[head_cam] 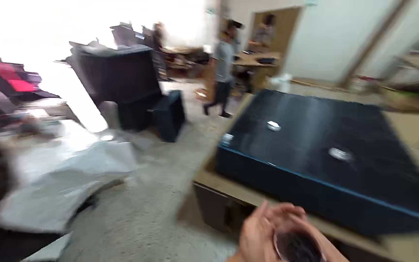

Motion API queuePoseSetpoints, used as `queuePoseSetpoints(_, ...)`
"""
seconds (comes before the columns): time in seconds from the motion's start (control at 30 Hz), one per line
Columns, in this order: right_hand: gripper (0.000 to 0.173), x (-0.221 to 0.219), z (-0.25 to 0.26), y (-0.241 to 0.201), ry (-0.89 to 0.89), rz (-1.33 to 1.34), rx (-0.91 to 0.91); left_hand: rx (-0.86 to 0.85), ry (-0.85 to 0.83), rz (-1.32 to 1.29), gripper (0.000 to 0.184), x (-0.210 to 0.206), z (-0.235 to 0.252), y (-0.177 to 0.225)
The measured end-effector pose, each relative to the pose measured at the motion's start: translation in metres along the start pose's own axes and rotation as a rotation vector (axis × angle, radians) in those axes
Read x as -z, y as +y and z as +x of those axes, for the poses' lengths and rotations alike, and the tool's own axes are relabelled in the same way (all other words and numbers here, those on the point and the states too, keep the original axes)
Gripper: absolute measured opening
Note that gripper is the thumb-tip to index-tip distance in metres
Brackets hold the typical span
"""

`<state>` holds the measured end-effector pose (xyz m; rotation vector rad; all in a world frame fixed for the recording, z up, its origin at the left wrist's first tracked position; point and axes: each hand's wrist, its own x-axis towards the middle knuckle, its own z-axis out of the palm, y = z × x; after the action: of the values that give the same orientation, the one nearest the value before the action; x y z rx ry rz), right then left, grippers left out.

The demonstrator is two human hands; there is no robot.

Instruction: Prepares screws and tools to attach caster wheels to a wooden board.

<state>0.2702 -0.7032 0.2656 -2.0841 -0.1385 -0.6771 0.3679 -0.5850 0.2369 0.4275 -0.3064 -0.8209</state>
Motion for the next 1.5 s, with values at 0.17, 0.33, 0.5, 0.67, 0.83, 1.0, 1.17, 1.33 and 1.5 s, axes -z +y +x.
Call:
queuePoseSetpoints(0.17, 0.078, 0.081, -0.007, 0.053, 0.291, -0.304, -0.065, 0.403, 0.064, -0.104, 0.069, -0.061, 0.085, -0.059)
queuePoseSetpoints(0.33, 0.082, 0.142, 0.024, 0.082, 0.334, -0.723, -0.177, 0.574, 0.055, -0.034, 0.069, -0.081, 0.167, -0.09)
queuePoseSetpoints(0.5, 0.081, 0.182, 0.076, 0.134, 0.237, -0.807, -0.215, 0.673, 0.075, -0.08, 0.072, -0.066, 0.265, -0.1)
queuePoseSetpoints(0.67, 0.076, 0.192, 0.115, 0.175, 0.204, -0.752, -0.255, 0.713, 0.146, -0.075, 0.065, -0.051, 0.32, -0.1)
queuePoseSetpoints(0.83, 0.077, 0.194, 0.126, 0.216, 0.212, -0.643, -0.255, 0.629, 0.254, -0.105, 0.062, -0.048, 0.342, -0.102)
queuePoseSetpoints(1.0, 0.08, 0.204, 0.133, 0.219, 0.302, -0.564, -0.198, 0.531, 0.322, -0.147, 0.066, -0.057, 0.357, -0.101)
queuePoseSetpoints(1.17, 0.076, 0.218, 0.131, 0.225, 0.224, -0.687, -0.251, 0.521, 0.435, -0.135, 0.063, -0.06, 0.358, -0.12)
queuePoseSetpoints(1.33, 0.076, 0.227, 0.124, 0.226, 0.224, -0.605, -0.221, 0.483, 0.433, -0.157, 0.063, -0.066, 0.347, -0.128)
queuePoseSetpoints(1.5, 0.077, 0.226, 0.116, 0.215, 0.3, -0.507, -0.157, 0.442, 0.417, -0.176, 0.067, -0.077, 0.339, -0.122)
